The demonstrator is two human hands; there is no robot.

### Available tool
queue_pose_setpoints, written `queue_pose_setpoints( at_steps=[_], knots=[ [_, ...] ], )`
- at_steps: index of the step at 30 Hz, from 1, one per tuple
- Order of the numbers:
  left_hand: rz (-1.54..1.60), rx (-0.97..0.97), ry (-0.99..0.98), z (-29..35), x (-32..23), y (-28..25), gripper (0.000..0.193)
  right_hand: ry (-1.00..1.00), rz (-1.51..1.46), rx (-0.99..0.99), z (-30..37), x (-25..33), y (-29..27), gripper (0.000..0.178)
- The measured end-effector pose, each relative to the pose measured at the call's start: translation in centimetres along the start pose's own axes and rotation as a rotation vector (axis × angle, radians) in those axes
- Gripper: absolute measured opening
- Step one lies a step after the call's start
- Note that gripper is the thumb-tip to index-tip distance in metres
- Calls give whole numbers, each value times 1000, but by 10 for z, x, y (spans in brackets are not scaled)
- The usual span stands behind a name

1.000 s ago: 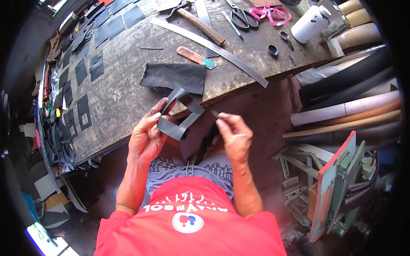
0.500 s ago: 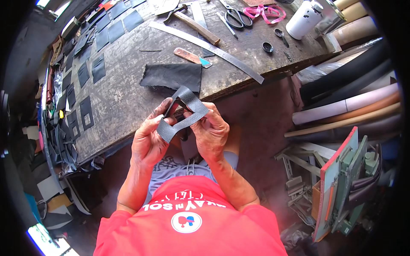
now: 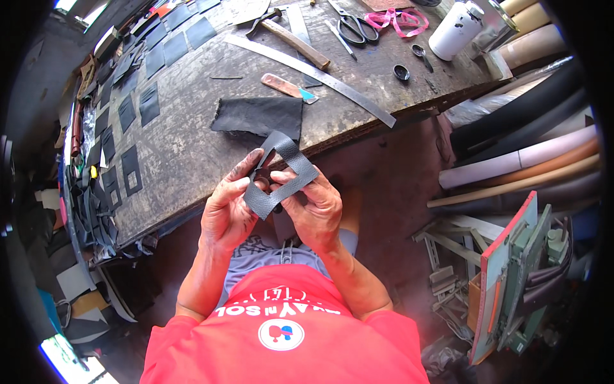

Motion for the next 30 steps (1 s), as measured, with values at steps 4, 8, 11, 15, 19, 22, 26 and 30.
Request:
queue_pose_setpoints(
  at_steps=[4, 8, 11, 15, 19, 22, 26, 30],
  knots=[
    [104, 154, -25, 0, 0, -9, 55, 41, 66, -60, -5, 2, -3, 29],
    [-1, 77, -5, 2, 0, 1, 57, -48, 237, 71, -7, 14, -7, 30],
    [-11, 93, -16, 2, -1, 0, 58, -139, 147, 144, -4, 10, -8, 31],
    [43, 168, -66, 0, -1, -10, 60, -122, 196, 92, -10, 13, -10, 31],
    [50, 112, -70, 2, 1, -5, 61, -190, 199, 136, -8, 12, -10, 35],
    [63, 94, -90, 2, 2, -8, 62, -160, 143, 186, -5, 14, -9, 35],
    [130, 90, -93, 3, 4, -11, 65, -156, 227, 132, -8, 15, -8, 34],
    [176, 72, -95, 1, 7, -18, 66, -163, 339, 70, -10, 9, -11, 32]
  ],
)
Point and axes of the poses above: each hand's wrist, its own z-axis away from the middle knuckle, its own y-axis out of the palm, x = y × z, the point moved 2 cm from there along -z, towards the middle knuckle, and after that the axes turned 3 degrees about -y, right-handed, at the moved point
